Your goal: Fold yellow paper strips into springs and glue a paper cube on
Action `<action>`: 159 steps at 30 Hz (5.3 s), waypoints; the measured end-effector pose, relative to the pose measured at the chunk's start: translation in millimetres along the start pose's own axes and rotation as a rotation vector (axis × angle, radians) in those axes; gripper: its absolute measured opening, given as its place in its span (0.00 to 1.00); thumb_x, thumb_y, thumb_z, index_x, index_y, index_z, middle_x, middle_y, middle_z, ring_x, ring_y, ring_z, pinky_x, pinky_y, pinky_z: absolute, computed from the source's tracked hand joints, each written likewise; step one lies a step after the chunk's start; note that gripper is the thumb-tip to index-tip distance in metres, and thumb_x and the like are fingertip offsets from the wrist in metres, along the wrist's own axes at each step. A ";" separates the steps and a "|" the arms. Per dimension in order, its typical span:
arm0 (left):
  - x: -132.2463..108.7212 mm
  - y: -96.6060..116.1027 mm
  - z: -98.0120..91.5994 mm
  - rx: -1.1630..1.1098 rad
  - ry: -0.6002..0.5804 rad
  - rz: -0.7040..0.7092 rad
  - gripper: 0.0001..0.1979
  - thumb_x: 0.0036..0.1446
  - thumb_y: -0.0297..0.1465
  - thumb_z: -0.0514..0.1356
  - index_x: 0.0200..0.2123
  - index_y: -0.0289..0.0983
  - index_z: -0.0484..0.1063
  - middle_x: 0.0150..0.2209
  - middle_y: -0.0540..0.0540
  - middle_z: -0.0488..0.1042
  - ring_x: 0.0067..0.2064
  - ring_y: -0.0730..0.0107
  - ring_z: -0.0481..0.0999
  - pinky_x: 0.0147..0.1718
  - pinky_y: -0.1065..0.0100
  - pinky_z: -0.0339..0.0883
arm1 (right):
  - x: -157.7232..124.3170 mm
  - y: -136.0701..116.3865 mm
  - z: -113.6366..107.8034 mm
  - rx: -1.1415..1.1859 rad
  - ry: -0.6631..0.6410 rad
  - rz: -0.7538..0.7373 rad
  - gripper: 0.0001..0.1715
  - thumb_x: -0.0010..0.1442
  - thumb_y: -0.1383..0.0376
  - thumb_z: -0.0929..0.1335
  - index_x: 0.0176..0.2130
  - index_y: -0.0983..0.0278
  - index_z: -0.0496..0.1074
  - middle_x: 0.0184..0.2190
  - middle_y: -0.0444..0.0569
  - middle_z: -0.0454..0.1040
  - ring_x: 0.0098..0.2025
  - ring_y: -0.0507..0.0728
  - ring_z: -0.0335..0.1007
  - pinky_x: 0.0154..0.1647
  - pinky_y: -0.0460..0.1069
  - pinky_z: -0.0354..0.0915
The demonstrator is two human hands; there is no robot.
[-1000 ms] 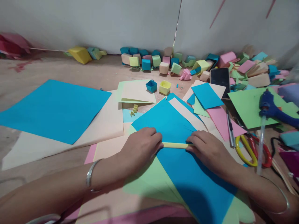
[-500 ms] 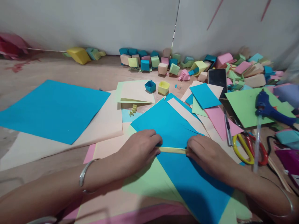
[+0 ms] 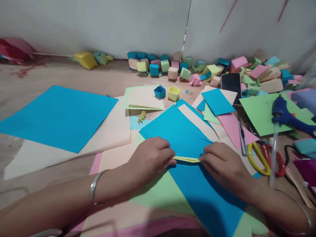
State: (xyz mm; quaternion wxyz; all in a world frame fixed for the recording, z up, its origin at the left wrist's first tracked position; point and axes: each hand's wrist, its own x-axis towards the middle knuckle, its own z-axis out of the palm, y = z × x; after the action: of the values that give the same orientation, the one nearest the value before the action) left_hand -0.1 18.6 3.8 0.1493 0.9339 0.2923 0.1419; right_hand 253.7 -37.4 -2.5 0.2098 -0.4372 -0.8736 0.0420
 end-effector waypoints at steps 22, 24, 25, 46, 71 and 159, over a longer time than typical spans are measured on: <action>0.3 -4.6 -10.4 -0.294 0.136 -0.077 0.08 0.61 0.29 0.59 0.34 0.38 0.79 0.27 0.48 0.76 0.29 0.73 0.72 0.26 0.72 0.63 | 7.6 15.0 -11.6 0.442 -0.097 0.376 0.05 0.62 0.68 0.66 0.33 0.63 0.71 0.31 0.46 0.73 0.35 0.54 0.67 0.36 0.49 0.62; 4.7 -6.7 -14.8 -0.474 0.000 -0.220 0.06 0.58 0.29 0.62 0.30 0.38 0.79 0.26 0.50 0.77 0.28 0.74 0.72 0.25 0.74 0.64 | 10.5 14.8 -14.2 0.528 -0.154 0.478 0.05 0.61 0.67 0.68 0.31 0.62 0.72 0.30 0.44 0.73 0.33 0.53 0.67 0.34 0.48 0.62; 6.5 -7.7 -16.7 -0.506 -0.052 -0.268 0.06 0.58 0.28 0.62 0.29 0.37 0.79 0.26 0.50 0.77 0.28 0.74 0.72 0.26 0.74 0.63 | 11.7 14.1 -15.1 0.565 -0.184 0.506 0.05 0.60 0.67 0.68 0.31 0.62 0.72 0.29 0.44 0.74 0.32 0.53 0.68 0.33 0.48 0.62; 33.7 24.7 -1.8 0.044 -0.320 -0.022 0.04 0.60 0.27 0.58 0.33 0.38 0.72 0.28 0.50 0.75 0.28 0.68 0.69 0.24 0.67 0.46 | 13.3 2.2 -20.3 0.645 -0.301 0.501 0.05 0.58 0.69 0.66 0.32 0.63 0.72 0.28 0.43 0.73 0.29 0.51 0.65 0.29 0.46 0.59; 33.4 27.3 1.5 -0.020 -0.201 0.120 0.17 0.66 0.36 0.51 0.26 0.36 0.68 0.23 0.49 0.72 0.24 0.70 0.69 0.23 0.68 0.48 | 13.0 3.1 -22.0 0.512 -0.402 0.232 0.17 0.64 0.62 0.65 0.26 0.64 0.73 0.22 0.44 0.72 0.26 0.50 0.64 0.27 0.46 0.56; 36.6 31.0 11.5 -1.195 -0.463 -0.756 0.10 0.57 0.33 0.57 0.29 0.32 0.70 0.23 0.46 0.75 0.22 0.74 0.74 0.19 0.75 0.65 | 10.3 -10.3 -13.9 0.741 -0.317 0.694 0.15 0.60 0.59 0.65 0.25 0.65 0.68 0.22 0.42 0.63 0.26 0.50 0.58 0.26 0.46 0.54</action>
State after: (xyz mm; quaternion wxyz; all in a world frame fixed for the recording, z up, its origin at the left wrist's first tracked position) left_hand 48.5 13.6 11.0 0.7280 0.5355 0.4278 0.0154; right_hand 246.2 -37.3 16.2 0.1894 -0.5854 -0.6252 0.4802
